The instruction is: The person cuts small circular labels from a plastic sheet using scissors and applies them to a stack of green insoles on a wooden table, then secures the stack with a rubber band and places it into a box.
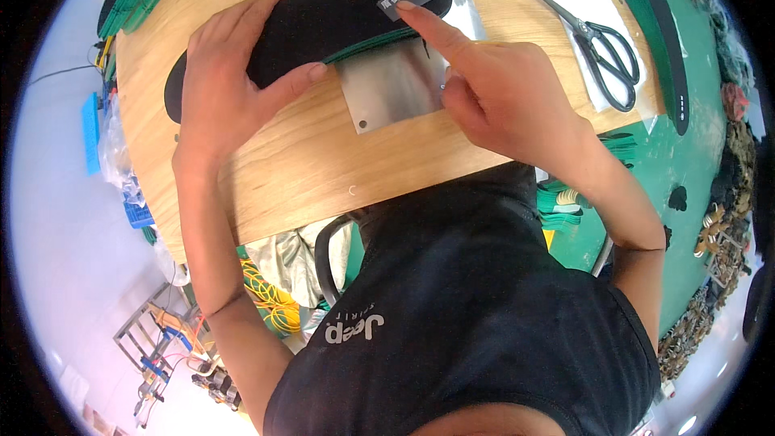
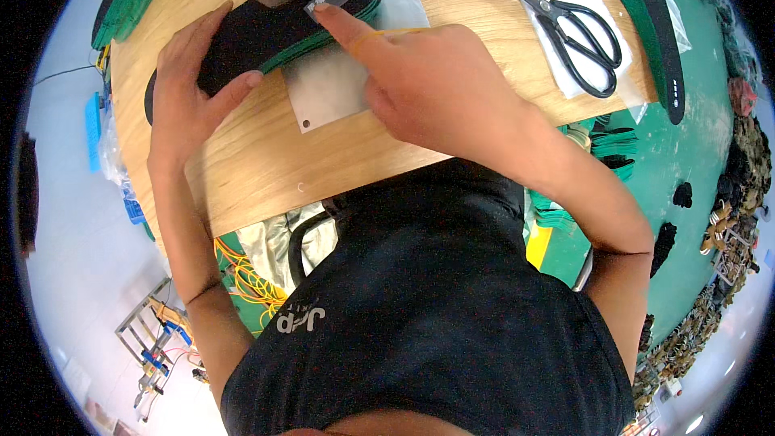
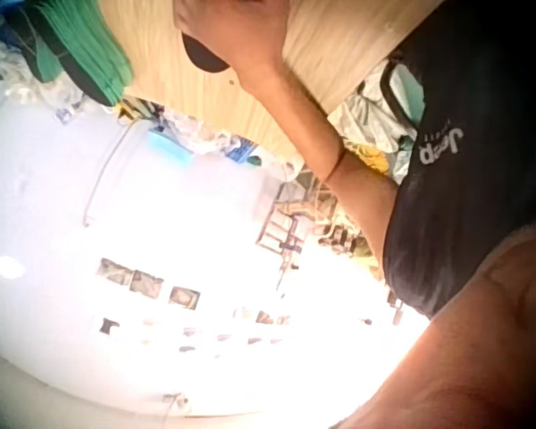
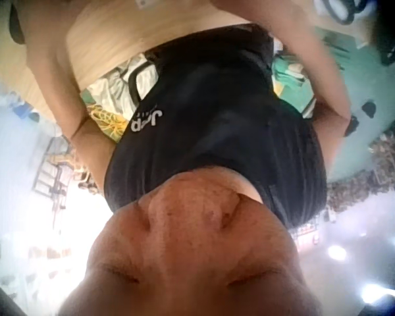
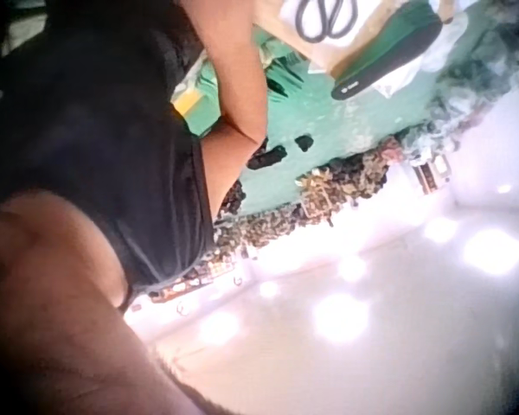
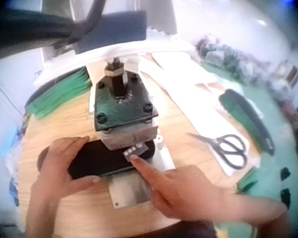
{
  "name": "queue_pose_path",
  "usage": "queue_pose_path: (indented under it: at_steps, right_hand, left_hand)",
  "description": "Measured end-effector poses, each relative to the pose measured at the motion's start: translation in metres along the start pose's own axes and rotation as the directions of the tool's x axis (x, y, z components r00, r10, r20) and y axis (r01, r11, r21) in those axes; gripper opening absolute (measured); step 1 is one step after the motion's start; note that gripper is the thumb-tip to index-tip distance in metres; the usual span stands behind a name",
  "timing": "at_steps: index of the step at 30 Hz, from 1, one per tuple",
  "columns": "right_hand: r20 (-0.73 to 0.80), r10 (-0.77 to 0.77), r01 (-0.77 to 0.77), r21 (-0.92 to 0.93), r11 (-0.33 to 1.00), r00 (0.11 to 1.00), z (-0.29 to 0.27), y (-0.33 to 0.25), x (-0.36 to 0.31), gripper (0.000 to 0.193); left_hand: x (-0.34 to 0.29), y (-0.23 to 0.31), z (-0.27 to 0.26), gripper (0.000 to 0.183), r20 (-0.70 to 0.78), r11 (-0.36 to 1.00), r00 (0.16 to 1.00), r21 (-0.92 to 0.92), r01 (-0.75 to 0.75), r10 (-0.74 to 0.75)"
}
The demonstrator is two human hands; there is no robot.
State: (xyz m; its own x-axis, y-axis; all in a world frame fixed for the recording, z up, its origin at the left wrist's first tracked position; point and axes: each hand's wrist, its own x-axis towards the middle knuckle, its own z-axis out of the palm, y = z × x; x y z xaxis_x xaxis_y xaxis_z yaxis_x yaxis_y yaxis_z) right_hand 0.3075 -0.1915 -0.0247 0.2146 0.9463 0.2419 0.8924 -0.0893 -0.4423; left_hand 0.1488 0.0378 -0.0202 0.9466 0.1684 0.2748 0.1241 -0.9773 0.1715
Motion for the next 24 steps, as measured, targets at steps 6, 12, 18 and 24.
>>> queue_pose_path:
  at_steps: [6, 12, 18, 24]
  right_hand:
    - [0.018, 0.094, -0.093, -0.04, 0.995, 0.995, 0.013, -0.017, 0.005, 0.065]
    - [0.094, 0.152, -0.129, -0.208, 0.97, 0.984, 0.004, -0.01, 0.006, 0.064]
    - [0.107, 0.184, -0.148, -0.276, 0.95, 0.977, 0.006, -0.014, 0.004, 0.06]
    - [0.037, 0.181, -0.167, -0.236, 0.957, 0.983, 0.009, -0.024, 0.008, 0.059]
  left_hand:
    - [0.001, 0.005, -0.001, 0.071, 0.022, 0.999, 0.999, -0.019, 0.027, -0.027]
    - [0.0, 0.006, 0.0, 0.07, 0.011, 0.999, 1.0, -0.031, 0.011, -0.01]
    - [-0.001, 0.007, 0.0, 0.069, 0.0, 1.0, 1.0, -0.004, 0.014, -0.014]
    - [-0.001, 0.005, 0.0, 0.069, 0.003, 1.0, 1.0, -0.002, 0.005, -0.005]
